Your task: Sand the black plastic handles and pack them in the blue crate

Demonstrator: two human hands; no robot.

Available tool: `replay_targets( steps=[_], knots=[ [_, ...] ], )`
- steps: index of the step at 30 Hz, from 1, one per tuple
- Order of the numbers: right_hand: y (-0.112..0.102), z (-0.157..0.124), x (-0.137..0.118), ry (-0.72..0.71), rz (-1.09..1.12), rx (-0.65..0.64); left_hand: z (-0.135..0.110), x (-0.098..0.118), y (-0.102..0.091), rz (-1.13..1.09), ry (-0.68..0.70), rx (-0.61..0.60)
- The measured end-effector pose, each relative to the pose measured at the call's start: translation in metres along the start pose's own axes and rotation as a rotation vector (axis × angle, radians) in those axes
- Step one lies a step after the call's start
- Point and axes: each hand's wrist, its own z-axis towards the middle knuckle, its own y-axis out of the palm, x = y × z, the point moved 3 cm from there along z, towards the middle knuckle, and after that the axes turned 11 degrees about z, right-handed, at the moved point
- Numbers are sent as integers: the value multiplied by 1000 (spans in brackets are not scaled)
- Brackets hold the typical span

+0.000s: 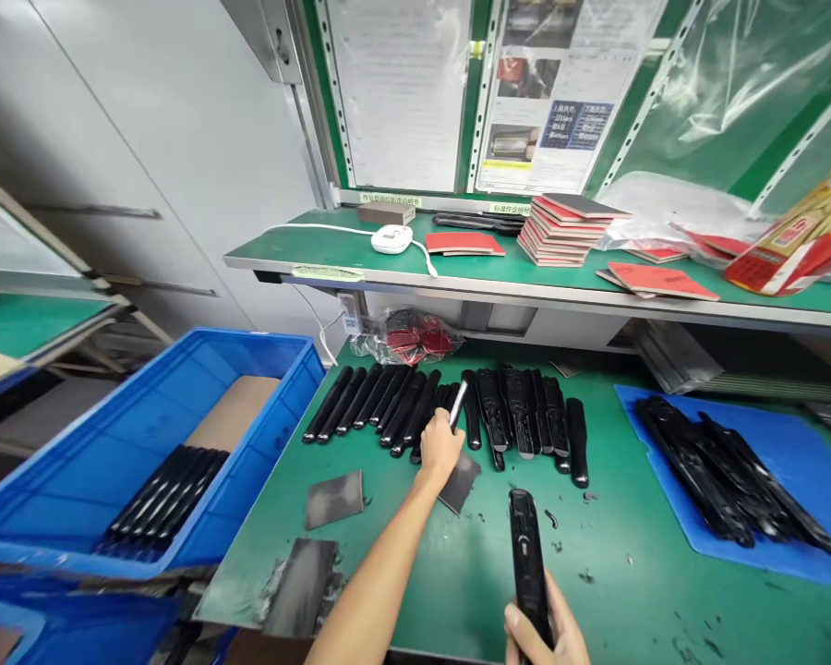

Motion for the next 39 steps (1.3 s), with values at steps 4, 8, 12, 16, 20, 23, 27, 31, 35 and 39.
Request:
replay_targets(
  steps=[4, 8, 12, 16, 20, 23, 27, 31, 35, 39],
  knots=[
    [36, -11, 9, 18, -161, -227, -44, -59, -87, -339, 11, -66],
    [83, -13, 24, 180, -468, -508, -119, -166, -188, -820, -281, 62],
    [120, -2, 38, 138, -819, -786, -199, -240, -232, -838, -509, 314],
    [142, 9, 61, -430, -1409, -1032, -261, -262, -222, -645, -652, 381],
    [160, 21, 89, -775, -1696, -1124, -292, -261, -212, -550, -653, 358],
    [173, 25, 101, -857, -1732, -1190, -291, -263, -219, -643, -598, 322],
    [176, 11, 108, -938, -1811, -1188, -268, -269, -238, -807, -568, 157],
    [159, -15, 107, -946, -1761, -1261, -236, -277, -253, -829, -494, -83],
    [137, -2, 74, -735, -1634, -729, -206, -283, -252, -559, -387, -196],
    [126, 2, 60, -466, -1373, -697, -177, -270, -251, -591, -372, -164]
  ],
)
